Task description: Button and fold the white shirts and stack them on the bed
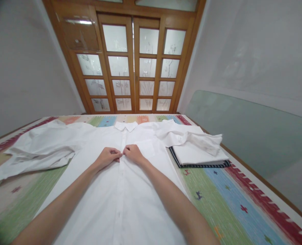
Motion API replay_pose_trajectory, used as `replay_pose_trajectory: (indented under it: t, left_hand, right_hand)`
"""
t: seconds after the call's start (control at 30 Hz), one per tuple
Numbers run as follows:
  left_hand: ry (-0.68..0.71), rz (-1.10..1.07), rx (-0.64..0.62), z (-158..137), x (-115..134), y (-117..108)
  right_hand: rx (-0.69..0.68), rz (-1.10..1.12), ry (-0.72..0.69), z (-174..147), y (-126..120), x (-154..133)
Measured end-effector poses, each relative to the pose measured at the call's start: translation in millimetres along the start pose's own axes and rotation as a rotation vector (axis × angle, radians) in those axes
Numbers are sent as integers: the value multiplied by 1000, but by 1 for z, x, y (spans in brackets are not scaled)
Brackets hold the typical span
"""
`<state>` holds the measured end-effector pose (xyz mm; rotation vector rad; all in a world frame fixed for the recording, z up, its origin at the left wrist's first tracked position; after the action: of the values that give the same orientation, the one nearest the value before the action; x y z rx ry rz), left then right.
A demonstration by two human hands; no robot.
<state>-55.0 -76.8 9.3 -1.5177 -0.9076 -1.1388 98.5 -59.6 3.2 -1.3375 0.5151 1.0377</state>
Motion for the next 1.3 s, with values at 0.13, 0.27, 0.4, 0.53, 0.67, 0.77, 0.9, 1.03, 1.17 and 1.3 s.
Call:
replay_pose_trajectory:
  t: [0.13,0.27,0.4,0.53,0.67,0.77,0.9,1.03,1.17,1.3]
  left_hand:
    - [43,48,0,0,-2,-1]
    - [78,74,-5,0,-5,-1]
    - [98,47,-14,0,-6,0]
    - [109,-12,-46,-1,-3,1]
    - [98,-22,-55,-3,-1,1]
    - [96,-13,-50,-2,-1,1]
    - [105,73,-14,-1,-2,1]
    - [307,292,113,-2,5,-3]
    - [426,472,160,-1,8,-3]
    - [453,529,182,0,4,-1]
  right_hand:
    - [-9,-33,-17,0,0,0]
    - [-39,-16,-28,-1,0,1]
    - [-77,-11,-52,-1,-2,3]
    - [-104,1,-54,0,-4,3]
    - [-138,12,-77,-2,-5,4]
    - [-128,20,-86,-3,-6,4]
    - [-121,20,-89,-4,-6,2]
    - [-125,23,-102,-5,-6,1]
    - [-128,11,-121,-4,-5,3]
    - [-114,-34,-145,-4,-4,4]
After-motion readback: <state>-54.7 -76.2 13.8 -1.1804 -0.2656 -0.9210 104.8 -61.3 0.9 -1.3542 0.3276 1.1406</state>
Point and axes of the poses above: each hand's wrist, its own z-axis towards the middle knuckle, its own y-axis out of the palm, x = y × z, the point moved 3 cm from there along z, towards the middle knuckle, and after that the axes turned 2 degrees about z, right-handed, at the moved point
